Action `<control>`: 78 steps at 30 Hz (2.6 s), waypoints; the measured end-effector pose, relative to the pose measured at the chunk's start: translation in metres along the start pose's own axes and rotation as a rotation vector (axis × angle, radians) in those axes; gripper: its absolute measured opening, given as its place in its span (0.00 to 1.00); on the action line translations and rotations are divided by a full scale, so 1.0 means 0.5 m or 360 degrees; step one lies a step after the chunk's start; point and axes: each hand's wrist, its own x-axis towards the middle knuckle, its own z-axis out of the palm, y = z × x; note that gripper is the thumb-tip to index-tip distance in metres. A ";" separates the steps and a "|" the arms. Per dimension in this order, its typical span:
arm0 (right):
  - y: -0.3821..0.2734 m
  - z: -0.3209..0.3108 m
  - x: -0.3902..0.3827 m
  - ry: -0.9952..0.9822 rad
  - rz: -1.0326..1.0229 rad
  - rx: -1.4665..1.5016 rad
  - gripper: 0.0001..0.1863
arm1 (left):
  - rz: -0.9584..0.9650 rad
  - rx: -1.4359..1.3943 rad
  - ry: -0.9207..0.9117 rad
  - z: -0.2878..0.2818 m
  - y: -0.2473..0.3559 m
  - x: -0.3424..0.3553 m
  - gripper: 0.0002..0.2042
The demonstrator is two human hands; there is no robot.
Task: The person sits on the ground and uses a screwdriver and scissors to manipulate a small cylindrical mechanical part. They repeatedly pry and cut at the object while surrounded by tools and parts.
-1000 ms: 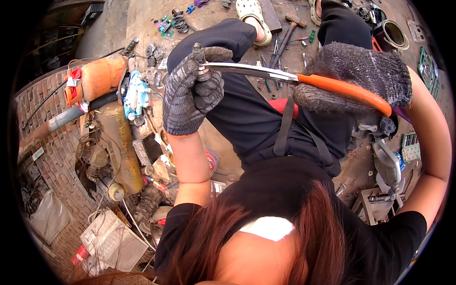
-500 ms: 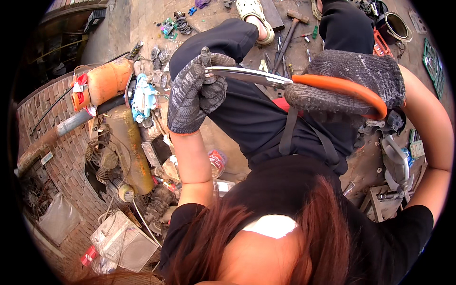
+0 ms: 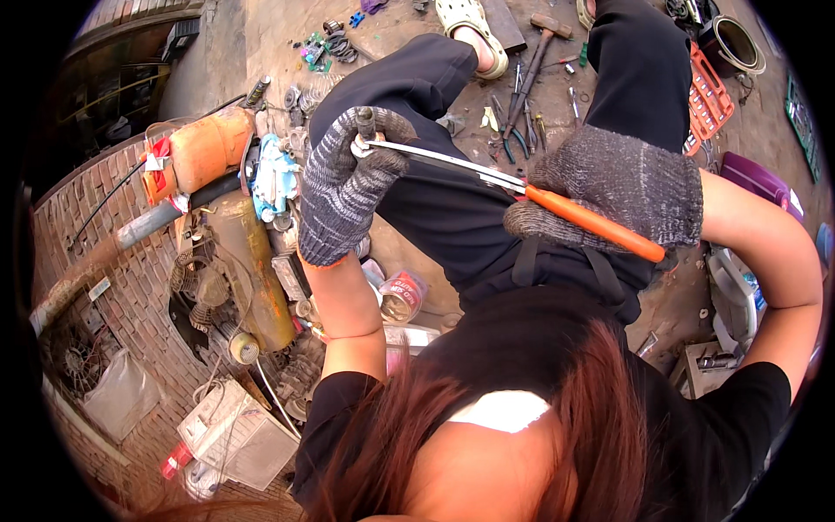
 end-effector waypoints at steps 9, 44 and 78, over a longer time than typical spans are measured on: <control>0.064 0.122 -0.009 -0.0145 0.0108 0.2002 0.19 | -0.0084 -0.0115 0.0040 0.052 0.019 0.028 0.20; 0.154 0.126 0.083 0.1819 -0.0323 0.2039 0.18 | -0.0204 -0.0789 0.0309 0.114 -0.070 0.037 0.17; -0.020 0.084 0.166 0.0907 0.0236 -0.0492 0.18 | -0.0139 -0.1288 0.0227 0.128 -0.088 0.086 0.15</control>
